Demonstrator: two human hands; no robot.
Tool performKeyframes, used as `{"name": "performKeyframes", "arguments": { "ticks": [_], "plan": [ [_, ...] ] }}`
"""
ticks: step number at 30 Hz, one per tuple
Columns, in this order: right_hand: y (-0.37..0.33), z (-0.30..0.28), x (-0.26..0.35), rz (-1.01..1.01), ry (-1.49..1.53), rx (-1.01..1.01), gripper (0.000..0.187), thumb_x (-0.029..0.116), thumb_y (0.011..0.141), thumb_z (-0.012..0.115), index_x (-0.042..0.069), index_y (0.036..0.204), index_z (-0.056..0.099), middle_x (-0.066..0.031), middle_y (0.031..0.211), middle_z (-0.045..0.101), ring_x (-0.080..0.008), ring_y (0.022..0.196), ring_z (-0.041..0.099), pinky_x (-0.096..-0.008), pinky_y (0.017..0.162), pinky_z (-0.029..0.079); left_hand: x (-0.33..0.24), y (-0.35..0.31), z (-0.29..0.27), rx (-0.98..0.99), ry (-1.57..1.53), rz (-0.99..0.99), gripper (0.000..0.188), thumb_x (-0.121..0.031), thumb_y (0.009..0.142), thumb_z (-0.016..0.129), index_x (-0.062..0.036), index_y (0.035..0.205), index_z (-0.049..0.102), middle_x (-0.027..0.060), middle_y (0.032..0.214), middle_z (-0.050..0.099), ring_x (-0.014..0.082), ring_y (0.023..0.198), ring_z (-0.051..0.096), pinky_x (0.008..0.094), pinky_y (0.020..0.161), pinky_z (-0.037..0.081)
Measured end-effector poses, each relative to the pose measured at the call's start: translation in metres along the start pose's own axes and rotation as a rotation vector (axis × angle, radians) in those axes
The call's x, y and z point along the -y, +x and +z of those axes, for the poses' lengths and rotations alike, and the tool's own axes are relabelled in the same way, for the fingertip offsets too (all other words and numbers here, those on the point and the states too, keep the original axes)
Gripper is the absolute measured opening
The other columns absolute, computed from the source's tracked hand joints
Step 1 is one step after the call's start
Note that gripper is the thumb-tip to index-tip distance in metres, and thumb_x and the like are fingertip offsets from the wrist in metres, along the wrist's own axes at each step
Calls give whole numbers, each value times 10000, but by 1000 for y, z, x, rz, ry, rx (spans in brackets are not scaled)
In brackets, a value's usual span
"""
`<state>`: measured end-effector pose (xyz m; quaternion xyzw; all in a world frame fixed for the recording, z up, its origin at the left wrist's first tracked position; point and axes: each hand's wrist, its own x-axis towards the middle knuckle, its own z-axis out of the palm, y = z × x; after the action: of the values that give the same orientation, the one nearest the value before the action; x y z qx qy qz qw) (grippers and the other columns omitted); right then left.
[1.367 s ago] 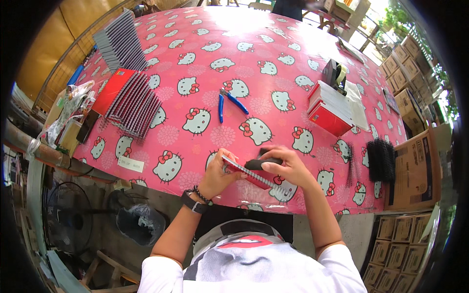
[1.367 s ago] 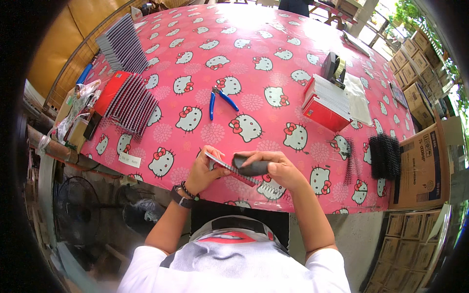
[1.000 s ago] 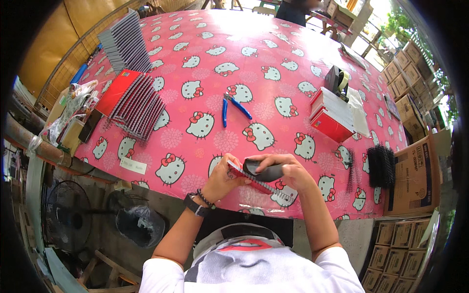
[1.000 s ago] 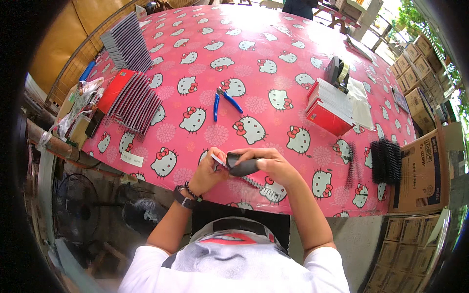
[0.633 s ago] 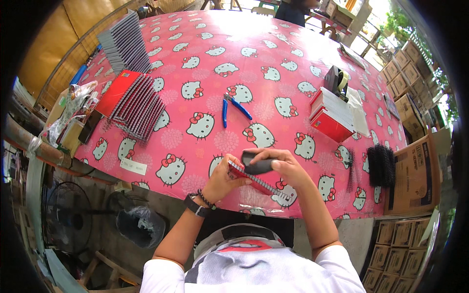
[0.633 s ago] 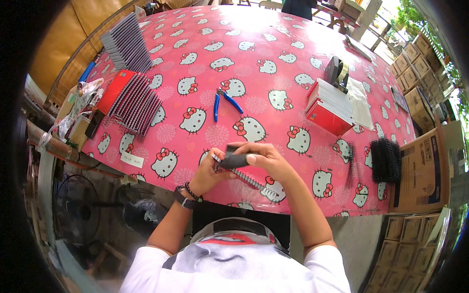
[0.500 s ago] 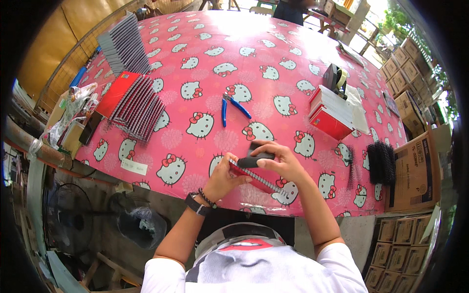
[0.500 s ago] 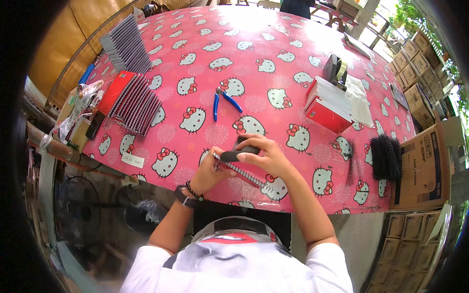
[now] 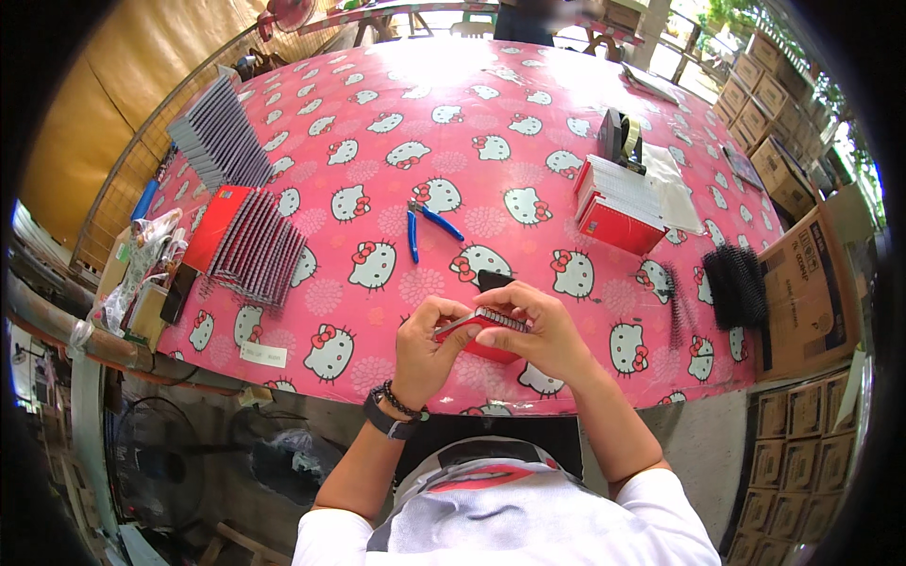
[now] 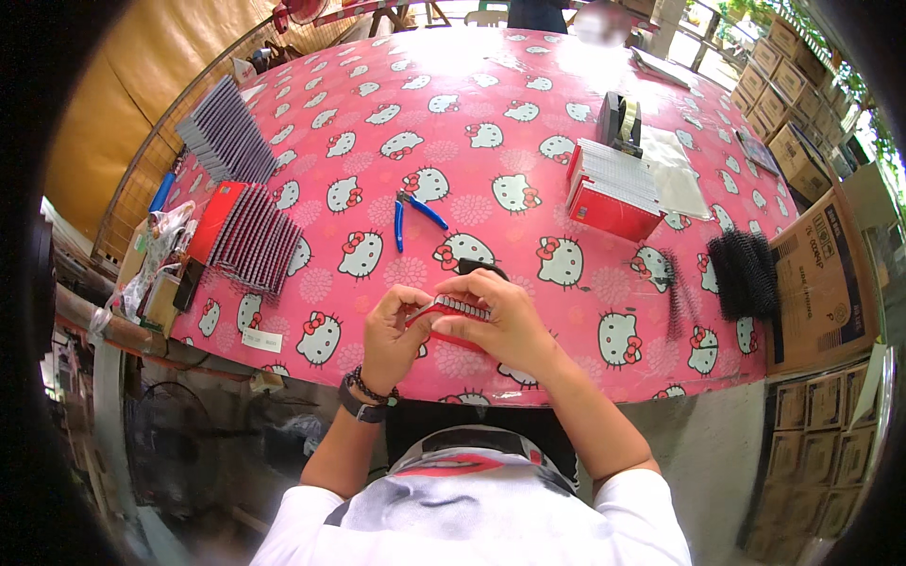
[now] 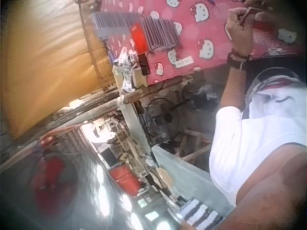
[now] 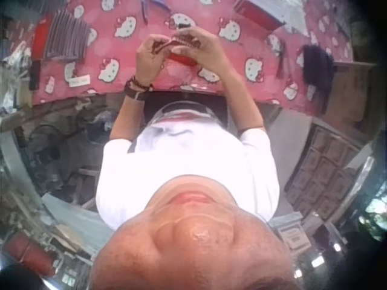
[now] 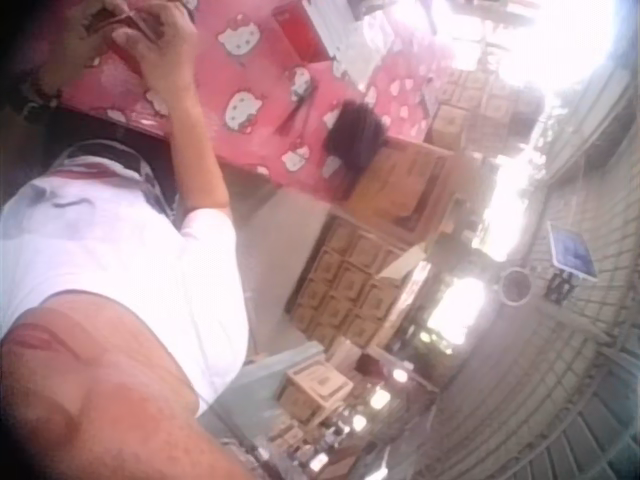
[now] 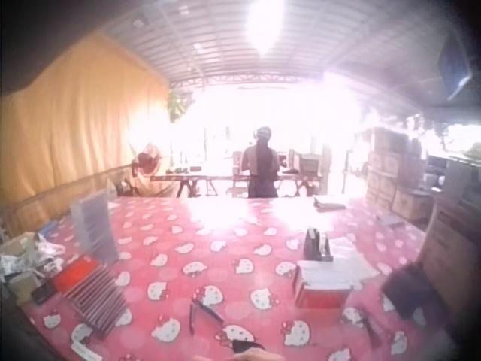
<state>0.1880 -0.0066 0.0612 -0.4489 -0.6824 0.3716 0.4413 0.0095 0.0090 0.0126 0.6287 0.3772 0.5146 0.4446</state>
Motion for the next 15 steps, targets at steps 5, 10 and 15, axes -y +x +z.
{"name": "performKeyframes", "arguments": {
  "ticks": [5, 10, 15],
  "plan": [
    [0, 2, 0, -16, 3, -77, 275, 95, 748, 779, 32, 987, 658, -26, 876, 592, -102, 788, 555, -257, 710, 443, -12, -1, -1, 16, 2, -56, 172, -81, 791, 737, -32, 900, 613, 47, 819, 626, 122, 710, 593, 258, 641, 475],
    [4, 1, 9, -19, 106, -33, 260, 124, 711, 814, 36, 889, 645, -22, 828, 563, -100, 745, 533, -257, 666, 433, -12, 1, -5, 52, -22, 24, 171, -80, 792, 737, -31, 903, 617, 56, 844, 619, 127, 734, 597, 264, 645, 480],
    [7, 5, 14, -67, -30, -76, 271, 155, 698, 822, 37, 839, 623, -26, 758, 537, -125, 713, 529, -265, 636, 432, -14, 2, -6, 41, -65, 94, 170, -75, 795, 734, -36, 917, 622, 58, 846, 621, 129, 749, 607, 255, 665, 491]
  ]
}}
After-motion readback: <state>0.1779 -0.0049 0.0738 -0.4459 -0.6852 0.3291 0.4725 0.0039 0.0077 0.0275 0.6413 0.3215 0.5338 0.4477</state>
